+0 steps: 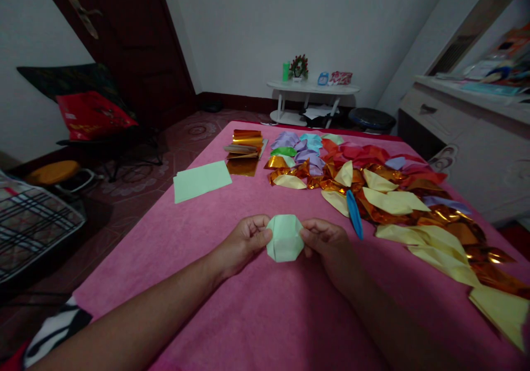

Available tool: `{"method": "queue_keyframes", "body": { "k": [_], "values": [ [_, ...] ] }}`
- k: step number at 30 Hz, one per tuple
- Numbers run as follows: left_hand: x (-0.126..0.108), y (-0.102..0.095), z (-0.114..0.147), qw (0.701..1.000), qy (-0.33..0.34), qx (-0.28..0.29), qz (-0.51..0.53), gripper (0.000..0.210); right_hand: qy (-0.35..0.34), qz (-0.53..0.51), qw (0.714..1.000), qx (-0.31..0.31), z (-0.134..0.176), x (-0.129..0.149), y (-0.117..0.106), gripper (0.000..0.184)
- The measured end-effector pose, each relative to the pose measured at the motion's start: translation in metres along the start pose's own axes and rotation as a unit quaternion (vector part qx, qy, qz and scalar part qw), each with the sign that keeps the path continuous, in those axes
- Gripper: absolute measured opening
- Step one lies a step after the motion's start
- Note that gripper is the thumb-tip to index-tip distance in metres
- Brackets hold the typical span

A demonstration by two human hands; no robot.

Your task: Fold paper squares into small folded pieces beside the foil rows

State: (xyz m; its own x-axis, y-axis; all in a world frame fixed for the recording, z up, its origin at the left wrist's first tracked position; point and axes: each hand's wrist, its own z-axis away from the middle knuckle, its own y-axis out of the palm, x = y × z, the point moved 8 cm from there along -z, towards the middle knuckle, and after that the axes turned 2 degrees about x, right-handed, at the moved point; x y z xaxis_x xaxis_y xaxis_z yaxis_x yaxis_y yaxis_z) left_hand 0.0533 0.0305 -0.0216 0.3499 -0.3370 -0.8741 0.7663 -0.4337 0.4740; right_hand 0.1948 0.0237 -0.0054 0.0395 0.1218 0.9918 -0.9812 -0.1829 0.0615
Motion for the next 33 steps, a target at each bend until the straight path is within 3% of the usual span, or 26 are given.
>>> {"method": "queue_keyframes", "body": {
  "k": [11, 19, 27, 33],
  "values": [
    [-0.002, 0.006, -0.001, 0.999, 0.006, -0.009, 0.053, 0.041, 0.016, -0.053, 0.997, 0.052, 0.002, -0.007, 0.015, 0.026],
    [0.009, 0.024, 0.004, 0.995, -0.05, 0.091, -0.011, 0.038, 0.054, -0.107, 0.991, 0.053, 0.004, -0.013, 0.023, 0.028],
    [0.009, 0.014, 0.0, 0.999, -0.011, 0.001, -0.033, 0.031, 0.042, -0.137, 0.986, 0.089, 0.005, -0.009, 0.028, 0.026],
    [0.007, 0.014, 0.0, 0.998, -0.012, -0.024, -0.062, 0.033, 0.043, -0.115, 0.988, 0.094, 0.006, -0.012, 0.028, 0.028]
  ]
}}
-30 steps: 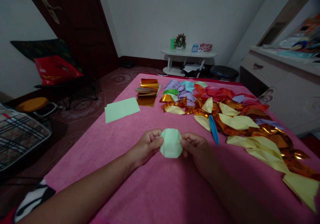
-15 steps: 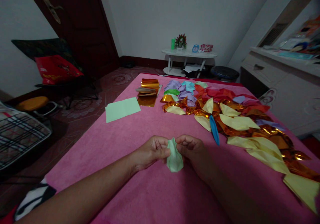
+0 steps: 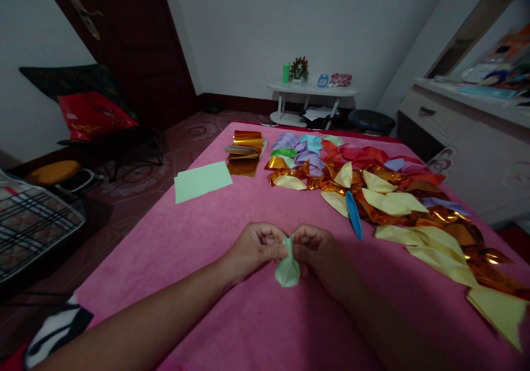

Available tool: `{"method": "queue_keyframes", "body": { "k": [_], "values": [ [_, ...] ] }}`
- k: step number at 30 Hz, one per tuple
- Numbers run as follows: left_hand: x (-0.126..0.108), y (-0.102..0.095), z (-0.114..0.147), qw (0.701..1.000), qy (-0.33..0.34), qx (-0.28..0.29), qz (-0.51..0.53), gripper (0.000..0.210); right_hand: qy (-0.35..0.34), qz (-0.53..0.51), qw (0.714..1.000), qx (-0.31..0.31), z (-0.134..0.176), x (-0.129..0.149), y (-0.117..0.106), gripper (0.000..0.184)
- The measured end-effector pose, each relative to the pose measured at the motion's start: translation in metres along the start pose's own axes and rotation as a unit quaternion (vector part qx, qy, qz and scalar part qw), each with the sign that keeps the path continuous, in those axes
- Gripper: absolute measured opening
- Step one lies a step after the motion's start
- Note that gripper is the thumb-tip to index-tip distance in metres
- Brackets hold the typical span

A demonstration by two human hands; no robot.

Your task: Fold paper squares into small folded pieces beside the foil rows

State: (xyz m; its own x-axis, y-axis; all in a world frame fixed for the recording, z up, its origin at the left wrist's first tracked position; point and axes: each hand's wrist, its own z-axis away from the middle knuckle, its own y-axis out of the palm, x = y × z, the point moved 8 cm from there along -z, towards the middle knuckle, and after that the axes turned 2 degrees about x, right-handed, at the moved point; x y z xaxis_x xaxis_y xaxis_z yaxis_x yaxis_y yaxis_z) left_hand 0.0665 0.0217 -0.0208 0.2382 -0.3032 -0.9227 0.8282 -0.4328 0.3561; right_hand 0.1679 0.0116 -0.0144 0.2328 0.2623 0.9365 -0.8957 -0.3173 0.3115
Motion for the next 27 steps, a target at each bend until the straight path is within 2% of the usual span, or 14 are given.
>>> {"method": "queue_keyframes", "body": {
  "k": [6, 14, 22, 27],
  "values": [
    [0.0, 0.005, 0.0, 0.999, 0.0, 0.017, -0.028, 0.031, 0.005, 0.01, 1.0, -0.022, 0.0, -0.002, -0.003, 0.026],
    [-0.015, 0.011, 0.0, 0.994, 0.076, 0.052, -0.05, 0.024, 0.015, 0.019, 0.999, -0.022, 0.001, 0.001, 0.002, 0.03],
    [-0.011, 0.009, 0.002, 0.997, 0.06, 0.035, 0.015, 0.025, -0.02, 0.032, 0.998, -0.056, -0.001, 0.005, 0.001, 0.031],
    [-0.005, 0.004, 0.002, 0.999, 0.04, 0.014, 0.027, 0.026, -0.04, 0.064, 0.992, -0.098, 0.001, 0.005, -0.005, 0.03]
  ]
}}
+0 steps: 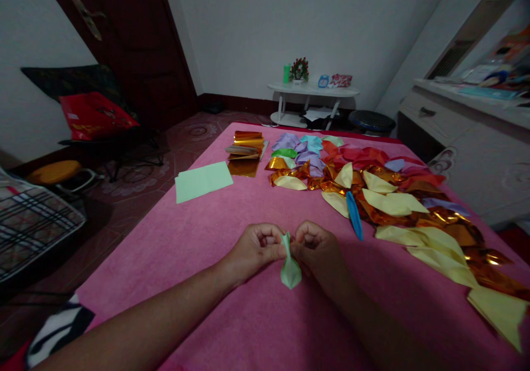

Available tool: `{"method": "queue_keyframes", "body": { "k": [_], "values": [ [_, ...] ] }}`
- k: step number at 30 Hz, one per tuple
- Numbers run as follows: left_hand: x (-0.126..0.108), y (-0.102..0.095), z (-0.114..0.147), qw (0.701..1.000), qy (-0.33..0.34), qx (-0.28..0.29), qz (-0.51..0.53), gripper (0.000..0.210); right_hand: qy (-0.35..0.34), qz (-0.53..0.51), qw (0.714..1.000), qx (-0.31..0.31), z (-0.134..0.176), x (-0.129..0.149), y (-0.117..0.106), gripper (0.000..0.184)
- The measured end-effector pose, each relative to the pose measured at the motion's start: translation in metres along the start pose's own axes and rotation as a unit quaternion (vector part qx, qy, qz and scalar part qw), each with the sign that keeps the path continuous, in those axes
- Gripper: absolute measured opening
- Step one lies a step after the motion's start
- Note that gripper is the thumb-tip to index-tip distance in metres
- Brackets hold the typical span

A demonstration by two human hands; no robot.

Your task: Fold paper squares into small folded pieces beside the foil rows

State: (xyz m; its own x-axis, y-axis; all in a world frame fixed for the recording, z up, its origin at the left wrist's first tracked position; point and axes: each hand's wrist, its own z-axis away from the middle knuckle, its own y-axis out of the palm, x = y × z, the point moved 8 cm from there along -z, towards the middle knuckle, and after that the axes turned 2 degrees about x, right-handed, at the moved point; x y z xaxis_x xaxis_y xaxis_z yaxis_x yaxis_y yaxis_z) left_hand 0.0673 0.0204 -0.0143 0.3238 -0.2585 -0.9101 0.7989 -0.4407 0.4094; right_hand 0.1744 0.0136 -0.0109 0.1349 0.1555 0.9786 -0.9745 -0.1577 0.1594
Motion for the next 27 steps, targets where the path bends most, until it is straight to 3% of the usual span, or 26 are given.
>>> {"method": "queue_keyframes", "body": {
  "k": [7, 12, 19, 27],
  "values": [
    [-0.005, -0.01, -0.002, 0.999, 0.031, -0.037, -0.01, 0.024, 0.0, 0.037, 0.999, -0.005, 0.0, 0.0, -0.001, 0.031],
    [-0.011, -0.016, -0.003, 0.994, 0.037, -0.084, -0.053, 0.024, -0.019, -0.007, 1.0, 0.005, 0.0, 0.003, -0.003, 0.037],
    [-0.016, -0.027, -0.001, 0.982, 0.054, -0.148, -0.105, 0.018, -0.02, 0.044, 0.999, -0.026, -0.001, 0.01, -0.007, 0.027],
    [-0.02, -0.026, -0.001, 0.976, 0.044, -0.15, -0.154, 0.023, -0.031, 0.037, 0.999, 0.001, 0.002, 0.013, -0.002, 0.033]
  ]
}}
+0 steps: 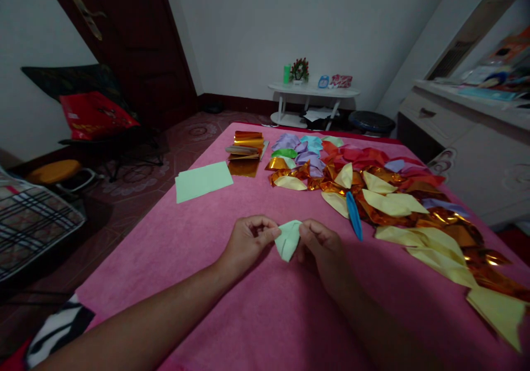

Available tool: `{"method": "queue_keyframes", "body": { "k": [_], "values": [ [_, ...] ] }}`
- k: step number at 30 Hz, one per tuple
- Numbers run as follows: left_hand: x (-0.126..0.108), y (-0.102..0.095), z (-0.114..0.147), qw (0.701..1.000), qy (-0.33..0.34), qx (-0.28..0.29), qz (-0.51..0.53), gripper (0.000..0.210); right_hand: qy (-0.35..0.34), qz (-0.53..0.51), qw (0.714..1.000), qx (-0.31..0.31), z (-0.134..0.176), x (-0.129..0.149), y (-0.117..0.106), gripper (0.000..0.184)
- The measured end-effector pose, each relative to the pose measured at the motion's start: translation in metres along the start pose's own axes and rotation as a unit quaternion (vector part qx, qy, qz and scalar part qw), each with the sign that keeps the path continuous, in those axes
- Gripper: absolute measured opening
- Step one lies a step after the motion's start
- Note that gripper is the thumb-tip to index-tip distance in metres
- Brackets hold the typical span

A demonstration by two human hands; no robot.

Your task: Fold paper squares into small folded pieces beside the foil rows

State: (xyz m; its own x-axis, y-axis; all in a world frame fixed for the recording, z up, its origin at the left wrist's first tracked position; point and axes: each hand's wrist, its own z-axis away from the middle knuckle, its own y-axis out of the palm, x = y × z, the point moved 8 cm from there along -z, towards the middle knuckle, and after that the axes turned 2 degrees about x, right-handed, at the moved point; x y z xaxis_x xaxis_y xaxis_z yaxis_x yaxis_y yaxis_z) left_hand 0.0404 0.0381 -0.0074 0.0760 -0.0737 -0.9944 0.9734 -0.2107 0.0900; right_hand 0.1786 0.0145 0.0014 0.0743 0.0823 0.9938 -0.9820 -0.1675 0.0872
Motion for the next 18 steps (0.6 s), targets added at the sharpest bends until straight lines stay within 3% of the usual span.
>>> {"method": "queue_keyframes", "body": {
  "k": [5, 10, 15, 18],
  "values": [
    [0.005, -0.001, 0.0, 1.0, -0.008, 0.006, -0.003, 0.023, -0.002, 0.014, 1.0, -0.005, 0.0, 0.002, -0.003, 0.031],
    [0.008, 0.002, 0.0, 0.999, -0.014, 0.025, 0.017, 0.025, -0.012, 0.1, 0.994, -0.033, 0.0, 0.003, -0.012, 0.029],
    [0.006, 0.006, 0.002, 0.999, -0.009, 0.039, -0.001, 0.028, -0.108, 0.229, 0.963, -0.089, 0.006, 0.02, -0.015, 0.033],
    [0.003, 0.006, 0.002, 0.999, 0.004, 0.04, -0.029, 0.029, -0.121, 0.273, 0.948, -0.11, 0.008, 0.023, -0.015, 0.035]
  ]
}}
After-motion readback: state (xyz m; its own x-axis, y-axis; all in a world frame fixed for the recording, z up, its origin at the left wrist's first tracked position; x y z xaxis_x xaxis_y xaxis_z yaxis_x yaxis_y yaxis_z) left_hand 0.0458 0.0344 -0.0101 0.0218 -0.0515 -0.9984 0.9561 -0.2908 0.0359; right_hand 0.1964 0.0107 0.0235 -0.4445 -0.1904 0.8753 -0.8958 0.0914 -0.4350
